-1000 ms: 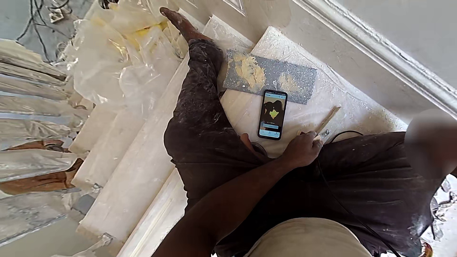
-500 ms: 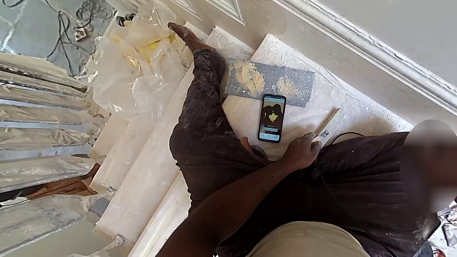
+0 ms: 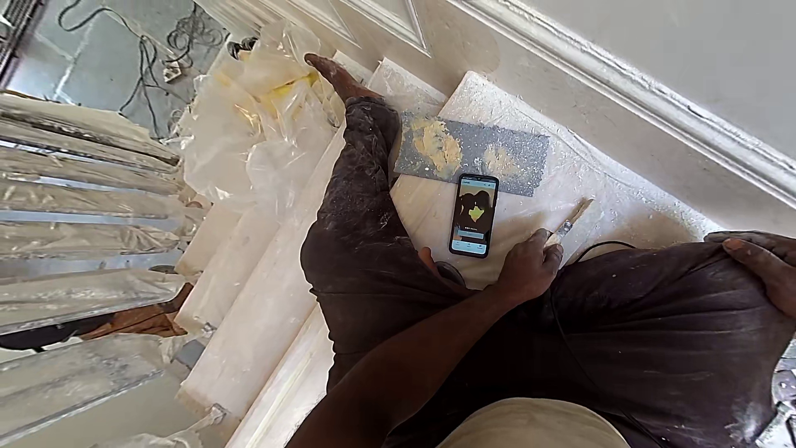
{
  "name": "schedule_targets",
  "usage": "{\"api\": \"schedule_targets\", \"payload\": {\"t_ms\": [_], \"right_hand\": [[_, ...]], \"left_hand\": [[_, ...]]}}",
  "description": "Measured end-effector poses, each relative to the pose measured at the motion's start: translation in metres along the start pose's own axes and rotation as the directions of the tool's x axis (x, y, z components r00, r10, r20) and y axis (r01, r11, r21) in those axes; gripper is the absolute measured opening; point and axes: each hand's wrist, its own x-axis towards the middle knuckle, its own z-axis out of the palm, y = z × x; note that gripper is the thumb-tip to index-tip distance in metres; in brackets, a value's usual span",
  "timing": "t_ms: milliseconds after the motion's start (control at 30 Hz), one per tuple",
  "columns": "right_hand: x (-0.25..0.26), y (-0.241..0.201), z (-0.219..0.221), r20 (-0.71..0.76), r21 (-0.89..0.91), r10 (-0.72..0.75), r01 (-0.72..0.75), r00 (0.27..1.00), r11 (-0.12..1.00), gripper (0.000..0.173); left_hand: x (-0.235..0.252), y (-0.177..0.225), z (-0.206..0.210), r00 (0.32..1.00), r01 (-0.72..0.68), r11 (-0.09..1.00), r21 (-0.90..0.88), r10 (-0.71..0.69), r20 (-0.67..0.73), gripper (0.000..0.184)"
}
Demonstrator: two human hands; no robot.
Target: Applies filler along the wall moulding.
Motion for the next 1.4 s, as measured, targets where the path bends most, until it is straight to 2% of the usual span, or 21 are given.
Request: {"api": "schedule_targets", "payload": {"t_ms": [267, 500, 867, 1233, 1400], "right_hand": [[-0.003, -0.001, 0.001, -0.036, 0.019, -0.001, 0.002, 0.999, 1.000, 0.040], [-0.003, -0.005, -0.003, -0.004, 0.055, 0.019, -0.019, 1.000, 0.998, 0.037], [0.005, 0.009, 0.001, -0.051, -0.059, 0.058, -0.061, 0.997, 0.996, 0.034], [0.002, 0.010, 0.001, -0.067, 0.011, 0.064, -0.063, 0.996, 0.998, 0.034], [-0.001, 0.002, 0.001, -0.073, 0.013, 0.096, -0.095, 0.993, 0.995, 0.035]], "left_hand": [[0.000, 0.003, -0.003, 0.993, 0.005, 0.994, 0.112, -0.017, 0.113, 0.032], [-0.001, 0.003, -0.007, 0.988, -0.024, 0.994, 0.110, 0.006, 0.155, 0.033], [0.001, -0.004, -0.005, 0.990, -0.033, 0.998, 0.057, 0.025, 0.138, 0.038], [-0.003, -0.007, 0.001, 0.988, -0.101, 0.982, -0.158, 0.118, 0.099, 0.061], [-0.005, -0.003, 0.001, 0.986, -0.112, 0.988, -0.102, 0.123, 0.108, 0.056]]}}
